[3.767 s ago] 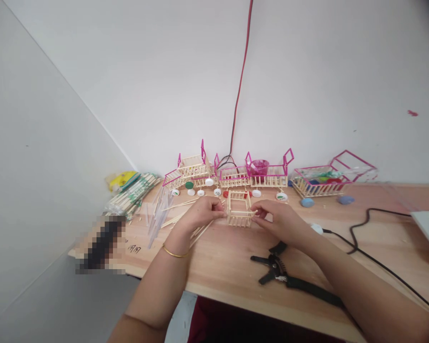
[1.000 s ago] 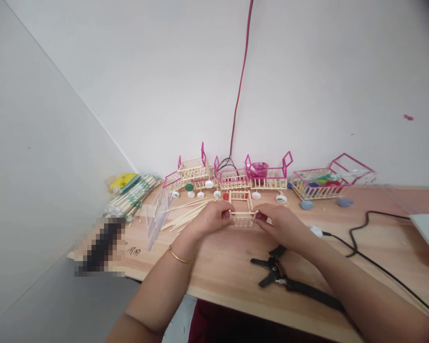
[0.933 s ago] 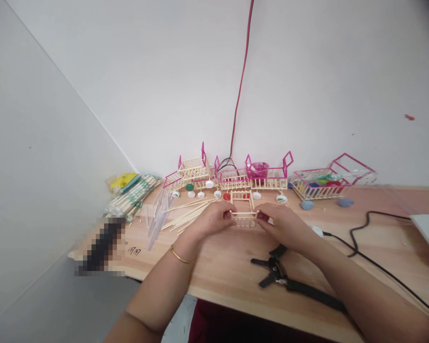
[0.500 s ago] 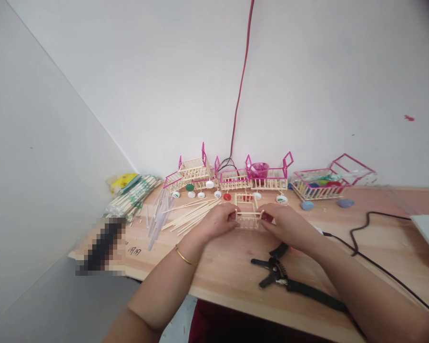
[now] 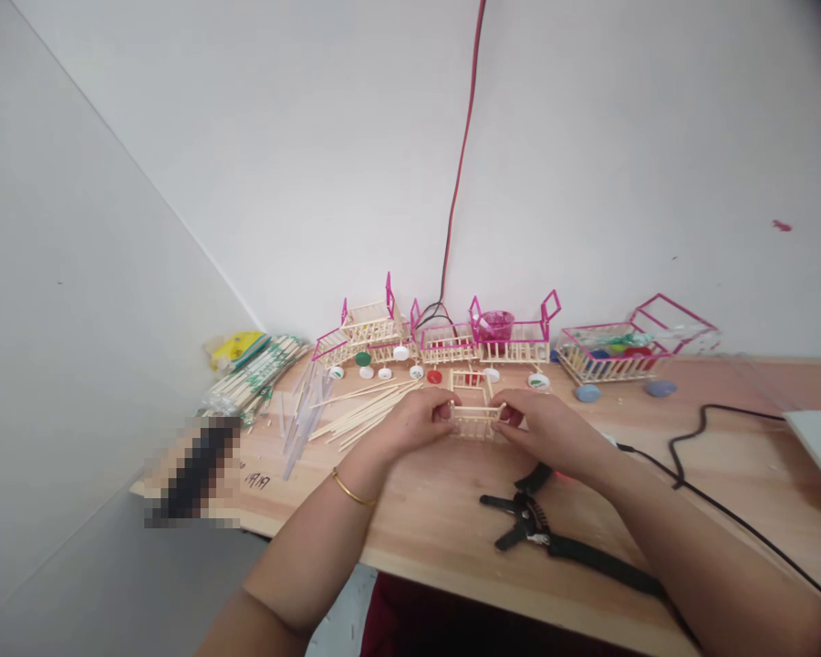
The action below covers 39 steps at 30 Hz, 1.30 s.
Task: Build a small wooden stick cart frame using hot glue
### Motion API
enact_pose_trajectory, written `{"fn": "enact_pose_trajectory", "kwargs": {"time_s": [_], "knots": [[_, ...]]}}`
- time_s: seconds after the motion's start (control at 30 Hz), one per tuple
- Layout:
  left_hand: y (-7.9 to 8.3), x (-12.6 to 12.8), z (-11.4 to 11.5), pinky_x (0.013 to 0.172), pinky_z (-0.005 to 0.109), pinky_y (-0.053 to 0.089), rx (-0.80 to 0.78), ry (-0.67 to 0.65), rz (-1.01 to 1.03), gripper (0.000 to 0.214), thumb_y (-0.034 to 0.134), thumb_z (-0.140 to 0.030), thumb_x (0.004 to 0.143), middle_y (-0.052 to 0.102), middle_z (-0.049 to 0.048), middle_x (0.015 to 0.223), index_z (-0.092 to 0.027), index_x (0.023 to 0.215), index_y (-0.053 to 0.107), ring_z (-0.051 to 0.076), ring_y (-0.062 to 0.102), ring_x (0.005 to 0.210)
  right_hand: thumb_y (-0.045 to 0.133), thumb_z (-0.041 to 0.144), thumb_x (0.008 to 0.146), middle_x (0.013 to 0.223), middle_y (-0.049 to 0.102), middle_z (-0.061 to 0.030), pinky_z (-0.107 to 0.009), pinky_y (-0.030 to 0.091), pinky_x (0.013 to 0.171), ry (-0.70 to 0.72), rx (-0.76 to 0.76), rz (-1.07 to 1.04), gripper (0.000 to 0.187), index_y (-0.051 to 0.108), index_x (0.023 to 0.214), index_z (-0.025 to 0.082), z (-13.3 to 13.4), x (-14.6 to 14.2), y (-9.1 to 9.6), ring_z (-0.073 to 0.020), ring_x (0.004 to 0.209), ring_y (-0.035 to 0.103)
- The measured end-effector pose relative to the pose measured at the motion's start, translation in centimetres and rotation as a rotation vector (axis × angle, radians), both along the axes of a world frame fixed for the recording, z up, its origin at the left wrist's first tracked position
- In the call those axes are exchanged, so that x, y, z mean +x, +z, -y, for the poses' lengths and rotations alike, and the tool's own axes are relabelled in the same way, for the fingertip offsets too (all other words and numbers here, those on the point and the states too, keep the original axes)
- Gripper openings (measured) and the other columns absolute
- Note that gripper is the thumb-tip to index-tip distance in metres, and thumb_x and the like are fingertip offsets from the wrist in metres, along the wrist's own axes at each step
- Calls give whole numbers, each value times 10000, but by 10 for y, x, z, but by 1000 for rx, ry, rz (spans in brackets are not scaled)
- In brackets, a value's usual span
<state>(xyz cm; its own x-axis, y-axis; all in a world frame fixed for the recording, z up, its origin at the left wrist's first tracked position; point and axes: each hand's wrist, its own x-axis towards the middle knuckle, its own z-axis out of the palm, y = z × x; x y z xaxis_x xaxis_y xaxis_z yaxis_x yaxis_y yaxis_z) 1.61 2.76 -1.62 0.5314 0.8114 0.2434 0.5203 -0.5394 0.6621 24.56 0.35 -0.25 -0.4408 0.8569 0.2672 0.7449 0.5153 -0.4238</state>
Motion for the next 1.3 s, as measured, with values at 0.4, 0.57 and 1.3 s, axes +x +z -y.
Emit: {"fn": "enact_pose_trajectory", "kwargs": {"time_s": [0.4,0.57,1.3], "knots": [[10,0,3,648,226,403,50,-6,145,136,648,-272,769,583,14,723,-137,784,653,112,508,671,539,268,808,764,666,-39,-301,460,648,1,33,-99,104,616,832,204,2,1,8,-185,707,617],[9,2,3,635,223,395,70,2,149,107,640,-243,766,582,13,709,-137,763,647,111,511,660,519,245,826,740,657,-41,-303,440,635,12,45,-72,112,616,797,196,4,1,11,-190,697,606],[31,-33,-8,506,212,247,173,603,309,501,557,-454,800,271,-66,486,-169,483,294,68,287,492,661,366,754,888,647,-59,-338,498,671,-31,27,-157,426,555,1113,163,5,-1,11,-190,720,603]]}}
